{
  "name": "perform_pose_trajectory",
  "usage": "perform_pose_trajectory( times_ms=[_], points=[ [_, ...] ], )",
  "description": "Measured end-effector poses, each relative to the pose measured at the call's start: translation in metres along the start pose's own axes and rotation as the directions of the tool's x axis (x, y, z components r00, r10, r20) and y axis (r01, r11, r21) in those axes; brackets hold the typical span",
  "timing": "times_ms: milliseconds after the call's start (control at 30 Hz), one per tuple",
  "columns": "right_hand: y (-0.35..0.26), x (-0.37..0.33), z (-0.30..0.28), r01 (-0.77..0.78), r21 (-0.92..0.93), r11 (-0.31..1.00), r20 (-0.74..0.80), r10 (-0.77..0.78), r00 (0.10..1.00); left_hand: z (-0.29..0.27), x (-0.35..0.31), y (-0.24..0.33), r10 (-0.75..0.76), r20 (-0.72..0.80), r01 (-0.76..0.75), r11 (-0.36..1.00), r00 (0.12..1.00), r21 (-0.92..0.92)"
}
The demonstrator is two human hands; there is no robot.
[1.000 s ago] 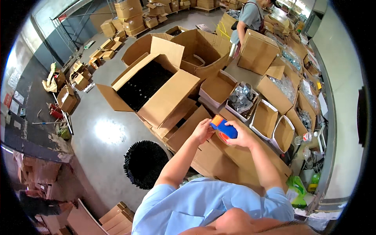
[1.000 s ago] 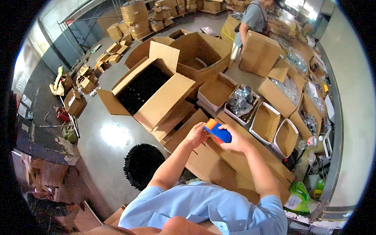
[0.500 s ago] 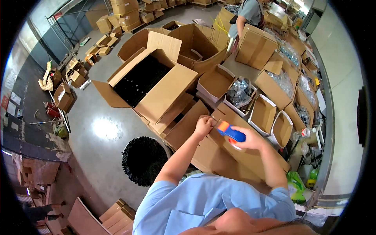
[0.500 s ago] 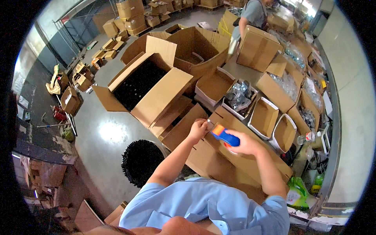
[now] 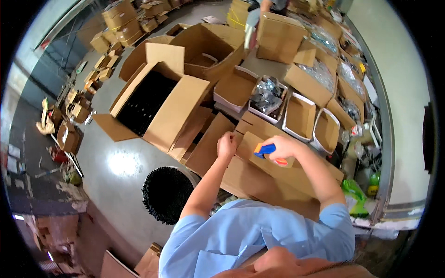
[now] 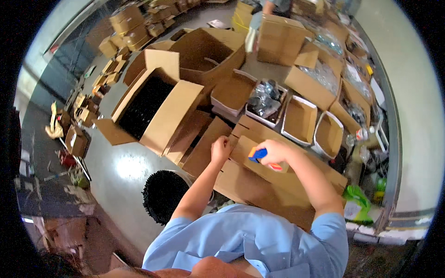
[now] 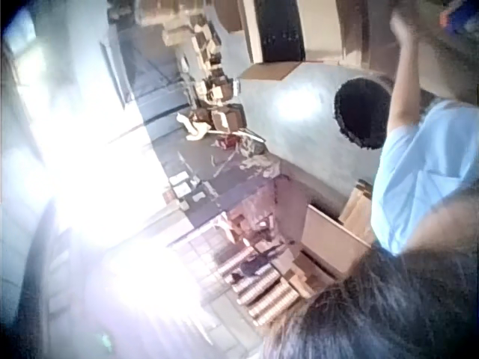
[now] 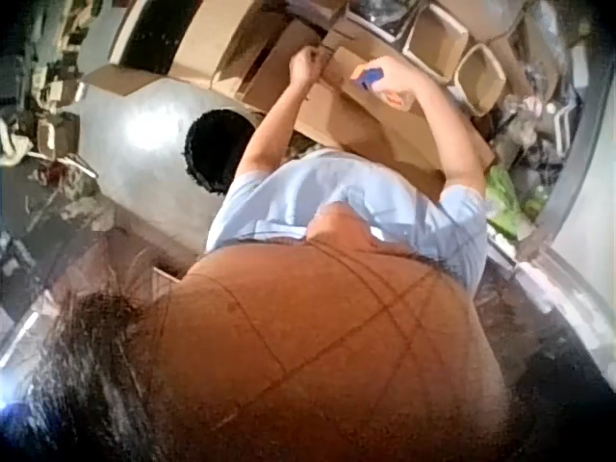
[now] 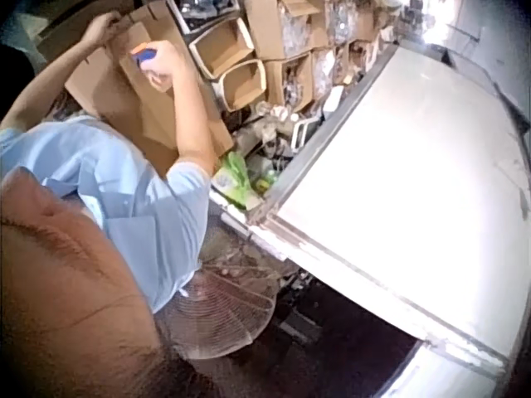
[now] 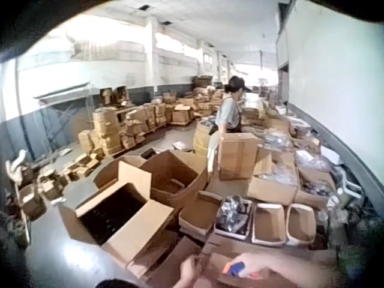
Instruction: The person is packing various metal hardware components and rods into a long cardboard box and then sealing it with tape.
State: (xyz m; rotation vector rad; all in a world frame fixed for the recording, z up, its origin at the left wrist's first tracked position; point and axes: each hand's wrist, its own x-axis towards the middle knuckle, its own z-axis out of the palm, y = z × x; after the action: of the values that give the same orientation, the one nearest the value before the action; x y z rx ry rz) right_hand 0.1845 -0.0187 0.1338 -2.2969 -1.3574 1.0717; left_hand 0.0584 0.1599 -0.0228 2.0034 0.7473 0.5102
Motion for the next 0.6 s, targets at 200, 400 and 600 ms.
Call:
perform_pose_trajectory(
  times_ms=[200, 400, 600],
  points=[
    [0.000, -0.023, -0.004, -0.051, 0.022, 0.998, 0.023, 0.050, 0.998, 0.005, -0.009, 0.027, -0.064, 0.077, 0.067, 0.997, 0.995, -0.032],
    [0.102, -0.168, 0.004, -0.176, 0.069, 0.982, 0.108, 0.168, 0.980, 0.003, -0.007, 0.038, -0.083, 0.171, 0.085, 0.996, 0.982, -0.006],
    [0.135, -0.232, 0.020, -0.245, 0.019, 0.969, -0.036, 0.245, 0.969, 0.068, -0.066, 0.134, 0.287, 0.723, -0.708, 0.596, 0.628, 0.378]
  ],
)
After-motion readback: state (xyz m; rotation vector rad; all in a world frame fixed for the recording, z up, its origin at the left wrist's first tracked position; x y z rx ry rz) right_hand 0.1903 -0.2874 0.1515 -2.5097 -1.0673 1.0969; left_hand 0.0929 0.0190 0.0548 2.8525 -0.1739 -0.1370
